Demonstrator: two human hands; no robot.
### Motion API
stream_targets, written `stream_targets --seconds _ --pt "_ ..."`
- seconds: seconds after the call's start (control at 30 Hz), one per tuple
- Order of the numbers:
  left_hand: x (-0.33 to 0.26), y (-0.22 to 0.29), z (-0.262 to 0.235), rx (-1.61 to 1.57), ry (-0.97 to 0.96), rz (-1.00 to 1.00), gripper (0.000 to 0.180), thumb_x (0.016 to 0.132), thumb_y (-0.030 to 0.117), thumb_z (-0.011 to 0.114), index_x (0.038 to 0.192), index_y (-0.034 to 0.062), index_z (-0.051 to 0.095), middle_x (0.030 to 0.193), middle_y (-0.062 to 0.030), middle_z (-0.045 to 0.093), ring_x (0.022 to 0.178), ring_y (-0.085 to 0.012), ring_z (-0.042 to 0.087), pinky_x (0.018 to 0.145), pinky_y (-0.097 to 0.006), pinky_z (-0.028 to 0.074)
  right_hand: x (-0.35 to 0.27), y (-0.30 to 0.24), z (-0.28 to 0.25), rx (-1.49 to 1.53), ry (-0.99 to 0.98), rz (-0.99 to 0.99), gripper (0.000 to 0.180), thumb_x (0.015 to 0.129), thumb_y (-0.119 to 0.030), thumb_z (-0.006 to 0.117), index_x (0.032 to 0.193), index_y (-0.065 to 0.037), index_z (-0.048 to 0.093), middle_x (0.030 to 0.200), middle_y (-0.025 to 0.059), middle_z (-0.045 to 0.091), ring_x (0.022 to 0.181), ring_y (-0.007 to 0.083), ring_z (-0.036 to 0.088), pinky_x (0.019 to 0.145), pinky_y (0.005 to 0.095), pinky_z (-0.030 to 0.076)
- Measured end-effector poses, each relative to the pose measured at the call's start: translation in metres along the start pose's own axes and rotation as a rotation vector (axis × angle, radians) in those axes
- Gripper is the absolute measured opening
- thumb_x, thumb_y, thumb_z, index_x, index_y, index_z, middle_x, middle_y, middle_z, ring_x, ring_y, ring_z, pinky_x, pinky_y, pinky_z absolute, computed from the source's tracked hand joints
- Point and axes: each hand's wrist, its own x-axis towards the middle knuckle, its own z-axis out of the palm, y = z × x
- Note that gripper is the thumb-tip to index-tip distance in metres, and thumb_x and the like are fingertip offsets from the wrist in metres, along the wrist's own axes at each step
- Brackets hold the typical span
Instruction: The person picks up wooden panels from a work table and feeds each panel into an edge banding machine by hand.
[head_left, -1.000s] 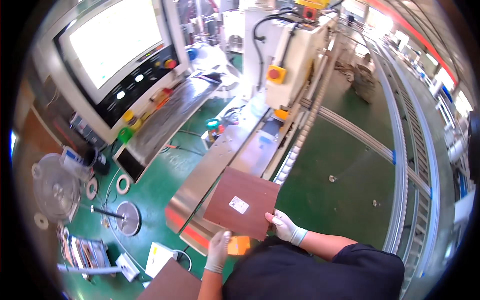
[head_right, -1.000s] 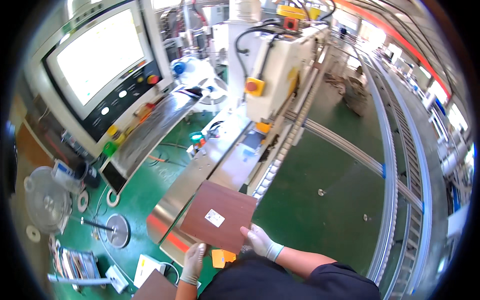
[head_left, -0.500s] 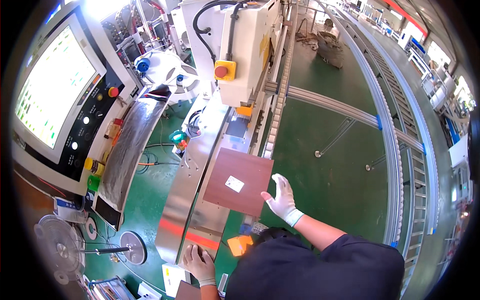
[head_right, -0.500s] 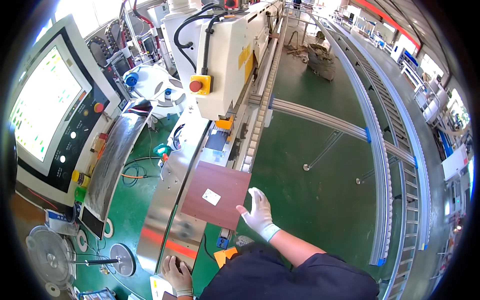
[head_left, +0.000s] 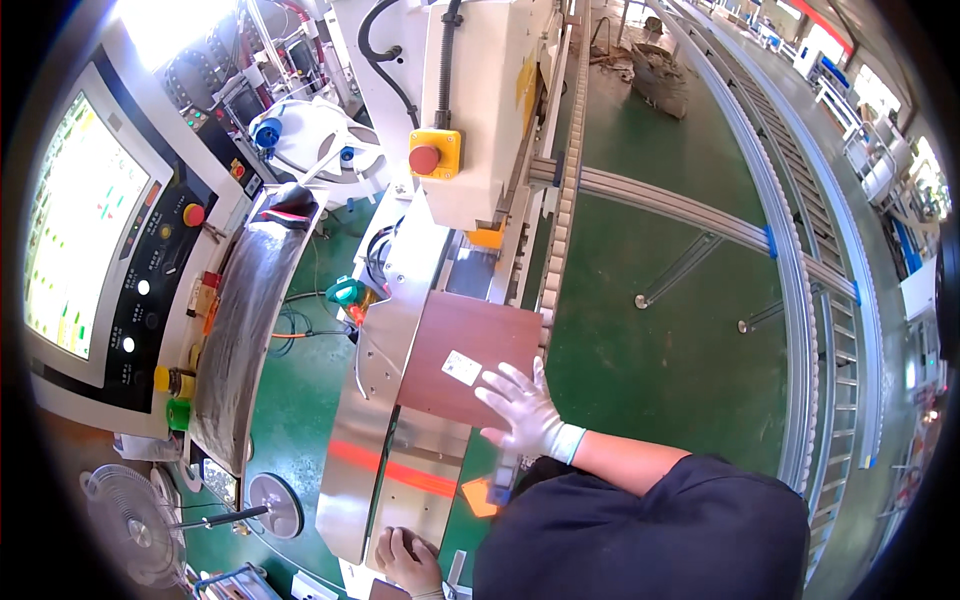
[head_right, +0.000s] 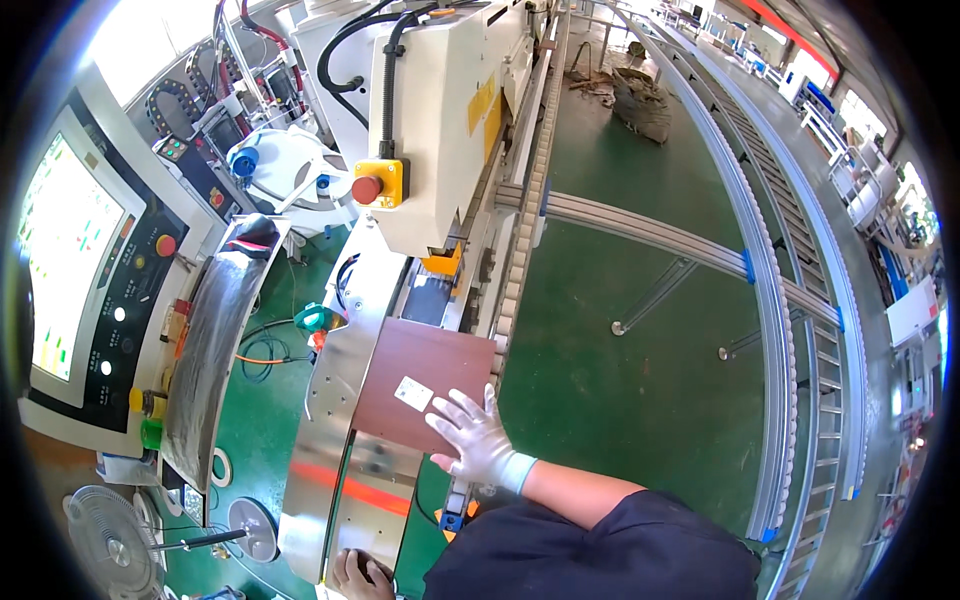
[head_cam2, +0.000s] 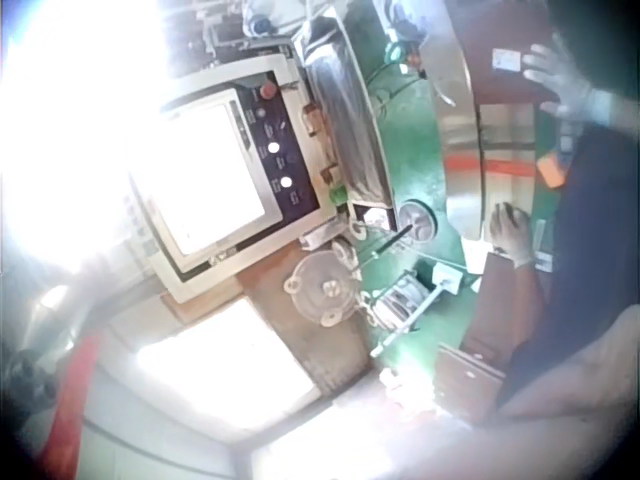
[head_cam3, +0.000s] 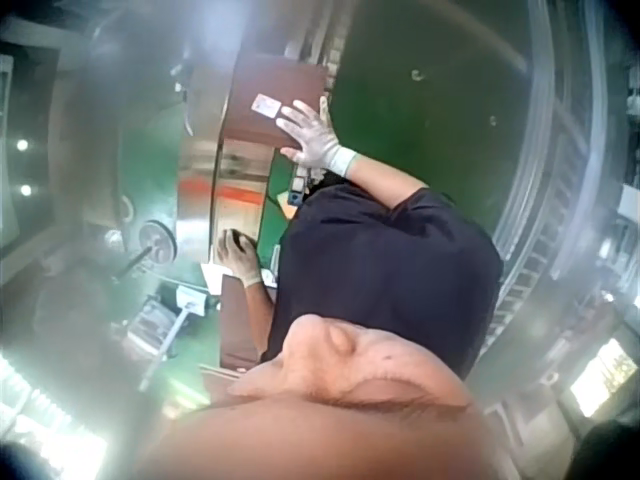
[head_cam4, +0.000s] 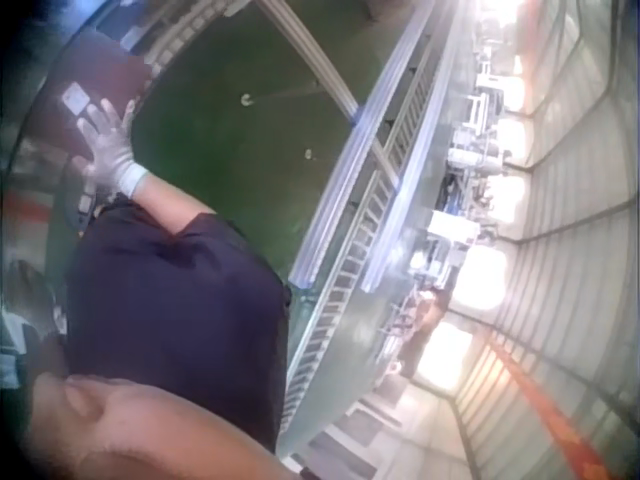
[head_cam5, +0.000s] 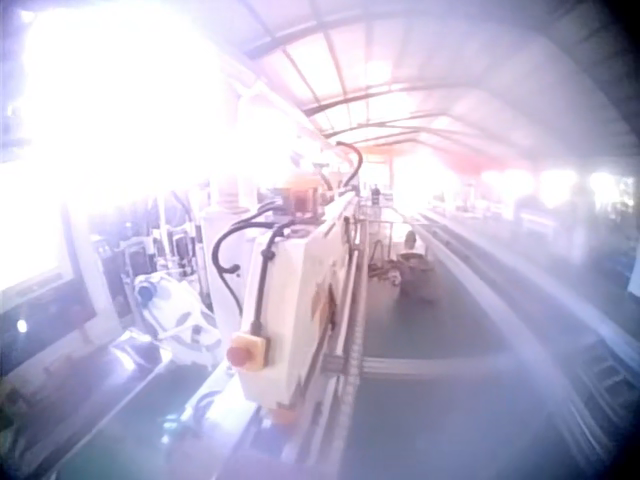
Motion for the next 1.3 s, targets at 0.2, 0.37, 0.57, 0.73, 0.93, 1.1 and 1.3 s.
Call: stream_targets --seconds 0.2,0.37,0.57,0.73,0.93,1.1,1.3 --pt "-0.004 -0.002 0.0 0.029 -0.023 -0.07 0.042 0.097 0.038 0.062 0.125 0.0072 0.067 0.128 -0.0226 0.065 0.121 -0.0449 0.057 0.105 -0.06 0.042 0.042 0.054 -0.006 -0.036 0.105 -0.026 0.066 0.087 -0.055 0.066 0.139 -0.016 0.062 0.148 0.0106 0.055 0.147 0.0357 0.038 0.122 0.0715 0.002" --pt "0.001 0.002 0.0 0.048 -0.006 -0.09 0.039 0.097 0.037 0.06 0.122 0.008 0.068 0.127 -0.0169 0.067 0.12 -0.0419 0.059 0.105 -0.058 0.043 0.076 0.109 -0.012 -0.034 0.219 -0.022 0.063 0.079 -0.047 0.075 0.133 -0.015 0.066 0.146 0.0094 0.057 0.145 0.0351 0.041 0.124 0.0659 0.005" --pt "-0.007 -0.002 0.003 0.087 0.013 -0.079 0.042 0.095 0.038 0.06 0.126 0.0098 0.067 0.132 -0.0162 0.065 0.12 -0.0405 0.059 0.106 -0.057 0.043 0.117 0.16 -0.026 -0.042 0.279 -0.038 0.063 0.076 -0.04 0.078 0.132 -0.016 0.066 0.147 0.0123 0.057 0.145 0.0373 0.042 0.122 0.0645 0.018" --pt "-0.009 -0.003 0.002 0.058 0.038 -0.044 0.042 0.096 0.037 0.059 0.126 0.0084 0.066 0.131 -0.0167 0.065 0.121 -0.0394 0.059 0.106 -0.056 0.043 0.145 0.187 -0.04 -0.069 0.274 0.078 0.064 0.081 -0.033 0.075 0.138 -0.008 0.06 0.15 0.0157 0.053 0.148 0.0358 0.039 0.124 0.0568 0.023" --pt "-0.001 0.018 -0.015 0.032 0.015 -0.051 0.042 0.097 0.036 0.058 0.127 0.0075 0.065 0.132 -0.0154 0.065 0.122 -0.0369 0.059 0.108 -0.055 0.04 0.137 0.179 -0.022 -0.151 0.424 0.129 0.047 0.087 -0.025 0.068 0.129 -0.005 0.063 0.144 0.0166 0.058 0.14 0.0359 0.048 0.12 0.0524 0.033" --pt "-0.003 0.01 0.0 -0.028 0.12 -0.042 0.03 0.088 0.019 0.063 0.113 0.0026 0.065 0.126 -0.0185 0.064 0.115 -0.0412 0.058 0.103 -0.054 0.043 0.104 0.112 -0.03 0.003 0.229 0.099 0.032 0.088 -0.028 0.066 0.113 -0.008 0.069 0.103 0.0113 0.071 0.101 0.0368 0.062 0.094 0.049 0.048" --pt "-0.074 -0.01 -0.004 -0.07 0.307 -0.215 0.029 0.087 0.018 0.064 0.112 0.0022 0.066 0.123 -0.0193 0.066 0.113 -0.0415 0.059 0.102 -0.053 0.043 0.044 0.036 0.021 0.027 0.273 0.007 0.035 0.087 -0.029 0.068 0.116 -0.01 0.072 0.104 0.0108 0.073 0.108 0.0365 0.062 0.1 0.0487 0.047"
